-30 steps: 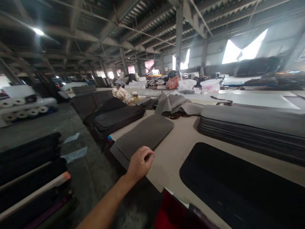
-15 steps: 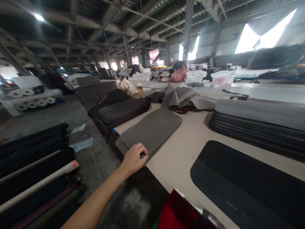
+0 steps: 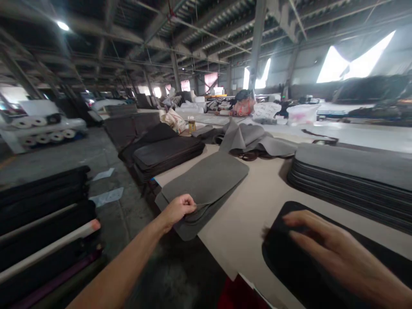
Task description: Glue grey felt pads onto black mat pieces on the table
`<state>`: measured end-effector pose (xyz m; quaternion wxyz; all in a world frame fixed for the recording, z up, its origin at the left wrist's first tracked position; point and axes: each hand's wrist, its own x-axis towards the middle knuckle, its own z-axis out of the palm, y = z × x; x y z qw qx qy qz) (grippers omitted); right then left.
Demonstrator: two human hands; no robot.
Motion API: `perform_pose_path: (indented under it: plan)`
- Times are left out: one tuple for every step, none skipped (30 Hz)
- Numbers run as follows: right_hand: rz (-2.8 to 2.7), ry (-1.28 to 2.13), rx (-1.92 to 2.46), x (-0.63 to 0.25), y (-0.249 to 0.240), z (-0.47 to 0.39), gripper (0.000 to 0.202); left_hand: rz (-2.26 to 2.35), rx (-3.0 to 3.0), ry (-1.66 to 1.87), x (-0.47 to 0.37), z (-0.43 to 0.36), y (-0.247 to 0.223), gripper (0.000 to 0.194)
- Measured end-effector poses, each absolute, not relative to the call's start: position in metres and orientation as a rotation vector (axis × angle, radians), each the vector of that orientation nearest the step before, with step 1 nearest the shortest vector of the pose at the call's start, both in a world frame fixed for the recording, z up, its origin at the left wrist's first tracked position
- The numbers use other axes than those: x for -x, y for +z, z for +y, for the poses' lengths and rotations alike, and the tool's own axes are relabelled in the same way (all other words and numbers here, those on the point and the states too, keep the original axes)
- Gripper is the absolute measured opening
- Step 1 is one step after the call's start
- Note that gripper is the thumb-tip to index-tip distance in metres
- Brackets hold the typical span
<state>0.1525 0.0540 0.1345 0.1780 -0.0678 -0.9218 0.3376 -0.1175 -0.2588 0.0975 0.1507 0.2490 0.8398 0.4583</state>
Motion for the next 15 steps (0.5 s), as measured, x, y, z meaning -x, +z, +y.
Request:
perform_pose_path:
  plan:
    - [-2.655, 0.985, 0.088, -0.132, 0.137, 0.037, 0.022, 2.439, -0.699, 1.324, 0.119, -0.258, 0.096, 0.02]
    - [-2.695, 1.024, -0.019, -0.113, 0.14, 0.02, 0.02, 2.474, -0.686, 1.326, 0.12, -0.257, 0.095, 0.018]
    - [-2.71, 1.058, -0.106, -0.094, 0.142, 0.004, 0.019, 2.513, -0.679, 1.324, 0.121, -0.255, 0.094, 0.016]
    - [-2.704, 1.08, -0.179, -0.077, 0.143, -0.011, 0.018, 2.554, -0.679, 1.319, 0.121, -0.254, 0.093, 0.014]
    - [-2.686, 1.086, -0.251, -0.062, 0.143, -0.024, 0.018, 2.593, -0.684, 1.311, 0.121, -0.252, 0.092, 0.012]
    - [-2.664, 1.078, -0.325, -0.049, 0.142, -0.036, 0.017, 2.629, -0.692, 1.303, 0.121, -0.251, 0.092, 0.011]
    - [-2.645, 1.057, -0.399, -0.037, 0.14, -0.046, 0.016, 2.661, -0.703, 1.297, 0.12, -0.249, 0.091, 0.009]
    - [-2.633, 1.028, -0.461, -0.026, 0.137, -0.054, 0.016, 2.687, -0.715, 1.295, 0.12, -0.248, 0.091, 0.008]
    - [-2.636, 0.998, -0.509, -0.016, 0.134, -0.061, 0.017, 2.709, -0.727, 1.299, 0.12, -0.248, 0.091, 0.008]
    - [-2.658, 0.978, -0.54, -0.006, 0.131, -0.067, 0.018, 2.729, -0.735, 1.312, 0.12, -0.248, 0.091, 0.009]
    - [-2.689, 0.973, -0.55, 0.002, 0.127, -0.07, 0.018, 2.75, -0.743, 1.333, 0.12, -0.249, 0.091, 0.011]
    - [-2.725, 0.982, -0.541, 0.011, 0.124, -0.072, 0.019, 2.772, -0.75, 1.363, 0.12, -0.251, 0.091, 0.014]
    - [-2.757, 1.003, -0.521, 0.019, 0.12, -0.073, 0.02, 2.794, -0.756, 1.4, 0.121, -0.253, 0.092, 0.016]
    - [-2.777, 1.031, -0.493, 0.028, 0.117, -0.071, 0.021, 2.818, -0.757, 1.441, 0.123, -0.256, 0.093, 0.019]
    - [-2.782, 1.065, -0.454, 0.036, 0.115, -0.068, 0.021, 2.845, -0.756, 1.485, 0.124, -0.258, 0.095, 0.021]
